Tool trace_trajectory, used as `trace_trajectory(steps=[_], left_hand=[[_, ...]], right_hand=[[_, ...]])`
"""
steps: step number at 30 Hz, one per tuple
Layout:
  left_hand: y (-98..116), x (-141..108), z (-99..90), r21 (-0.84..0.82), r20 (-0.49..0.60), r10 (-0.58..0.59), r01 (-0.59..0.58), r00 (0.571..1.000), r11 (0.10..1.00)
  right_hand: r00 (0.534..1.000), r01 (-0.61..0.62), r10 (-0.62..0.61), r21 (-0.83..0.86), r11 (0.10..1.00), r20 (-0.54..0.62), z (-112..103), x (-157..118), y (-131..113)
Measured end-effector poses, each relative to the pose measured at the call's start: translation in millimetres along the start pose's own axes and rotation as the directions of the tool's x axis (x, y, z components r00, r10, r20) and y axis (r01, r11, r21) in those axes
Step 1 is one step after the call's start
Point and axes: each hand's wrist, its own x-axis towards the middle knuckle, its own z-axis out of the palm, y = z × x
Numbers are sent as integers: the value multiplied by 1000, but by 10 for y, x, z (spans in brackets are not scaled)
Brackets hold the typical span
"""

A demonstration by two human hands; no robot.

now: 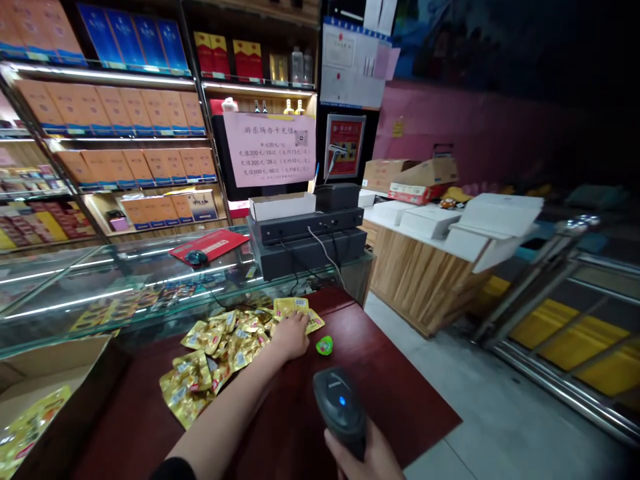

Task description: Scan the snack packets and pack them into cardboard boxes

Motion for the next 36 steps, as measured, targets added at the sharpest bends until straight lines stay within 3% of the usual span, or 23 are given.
trace_trajectory(steps=[4,10,14,17,21,24,28,30,36], left_hand=[[-100,-486,-47,34,-43,-131,132,990,991],[-254,-1367,-114,-41,-83,-262,259,962,965],[-438,-1829,-149,-134,-136,-383,366,914,921],[-617,-2055,-220,-328,-216,-463,383,860,864],[-793,-2223,-446,-616,-297,-598,329,745,716],[-853,-2325,-621,-782,-218,-678,290,702,552],[-922,-2493,-660,-961,-3,-662,182,750,210],[-960,-2571,-615,-983,69,-617,157,784,91],[-987,-2613,-562,-988,148,-580,143,801,-54]], right_hand=[[999,-13,14,-25,1000,39,128,3,37],[979,42,-39,-9,999,198,437,-97,21],[954,66,-57,-21,998,293,644,-193,-72],[942,67,-60,-9,998,331,787,-254,-178],[915,120,-115,11,993,387,948,-318,-310],[895,145,-138,17,989,425,1040,-375,-361],[877,178,-170,23,984,449,1113,-466,-352],[872,194,-177,10,981,456,1129,-511,-333],[863,196,-149,-47,980,483,1210,-656,-366]])
